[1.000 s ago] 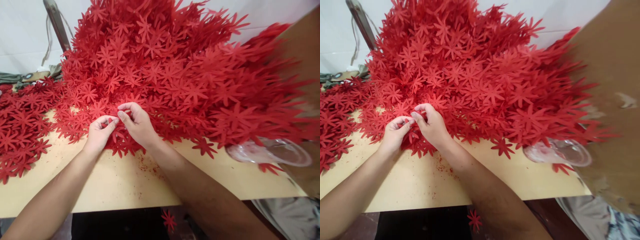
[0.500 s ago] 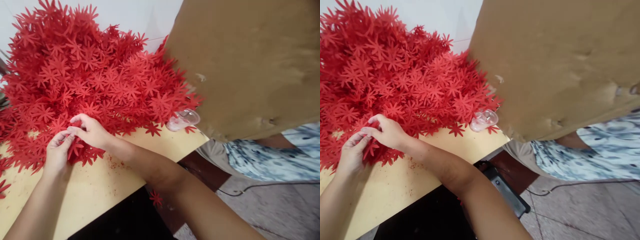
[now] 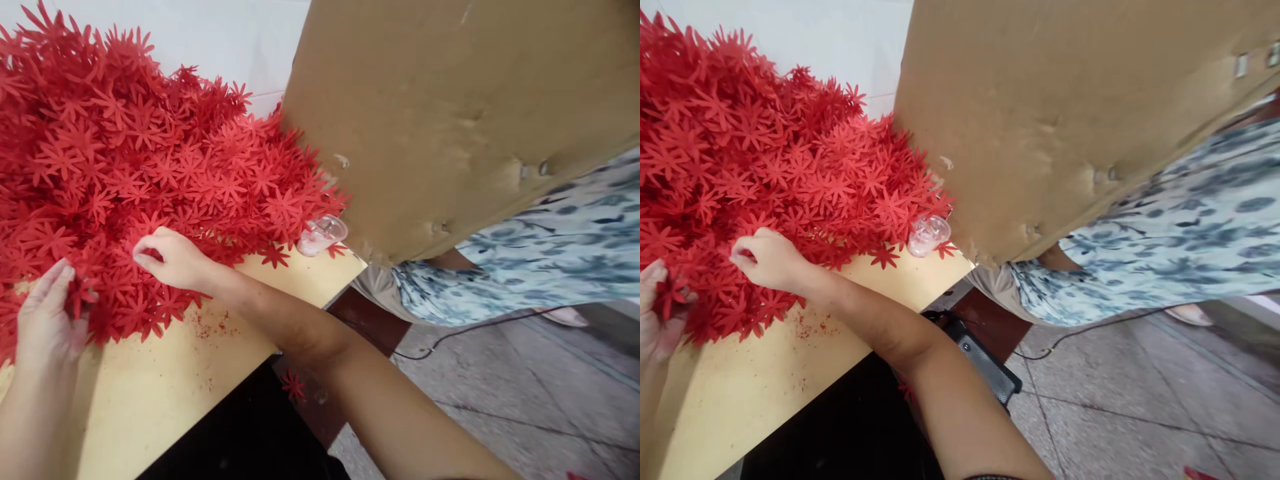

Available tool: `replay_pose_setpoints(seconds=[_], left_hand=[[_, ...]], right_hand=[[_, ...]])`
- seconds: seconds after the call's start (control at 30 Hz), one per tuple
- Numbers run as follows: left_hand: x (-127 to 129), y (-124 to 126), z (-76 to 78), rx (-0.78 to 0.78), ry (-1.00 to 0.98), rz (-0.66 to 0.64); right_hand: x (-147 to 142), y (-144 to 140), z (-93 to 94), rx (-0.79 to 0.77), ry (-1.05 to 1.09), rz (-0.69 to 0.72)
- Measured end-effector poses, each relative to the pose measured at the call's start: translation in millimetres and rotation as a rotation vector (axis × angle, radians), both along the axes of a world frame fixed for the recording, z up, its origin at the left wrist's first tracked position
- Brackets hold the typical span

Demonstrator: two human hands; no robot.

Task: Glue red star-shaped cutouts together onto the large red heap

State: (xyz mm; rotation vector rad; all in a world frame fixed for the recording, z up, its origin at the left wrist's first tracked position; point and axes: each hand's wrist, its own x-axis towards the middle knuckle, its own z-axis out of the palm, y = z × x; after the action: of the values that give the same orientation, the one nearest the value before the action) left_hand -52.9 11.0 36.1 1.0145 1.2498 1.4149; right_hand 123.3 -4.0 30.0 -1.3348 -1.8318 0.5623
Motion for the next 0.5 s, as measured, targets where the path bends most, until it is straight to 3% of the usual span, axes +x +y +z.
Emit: replay_pose_setpoints(seconds=[0.1, 0.27, 0.4, 0.5], left_hand=[[12.8, -8.5, -3.2, -0.004, -0.179, -0.007], [15.4, -11.8, -6.0, 0.005, -0.185, -0.017], [10.6, -7.4, -9.2, 0.024, -0.18, -0.006], [12.7, -8.6, -10.0, 0.008, -0.182, -0.013]], right_hand=[[9.6, -13.3, 10.2, 0.067, -0.268, -0.019], [43.2, -43.0, 29.3, 0.055, -0.353, -0.048], [97.5, -83.3, 43.7, 0.138, -0.336, -0.302], [140.3, -113.5, 49.5, 0.04, -0.471, -0.528]])
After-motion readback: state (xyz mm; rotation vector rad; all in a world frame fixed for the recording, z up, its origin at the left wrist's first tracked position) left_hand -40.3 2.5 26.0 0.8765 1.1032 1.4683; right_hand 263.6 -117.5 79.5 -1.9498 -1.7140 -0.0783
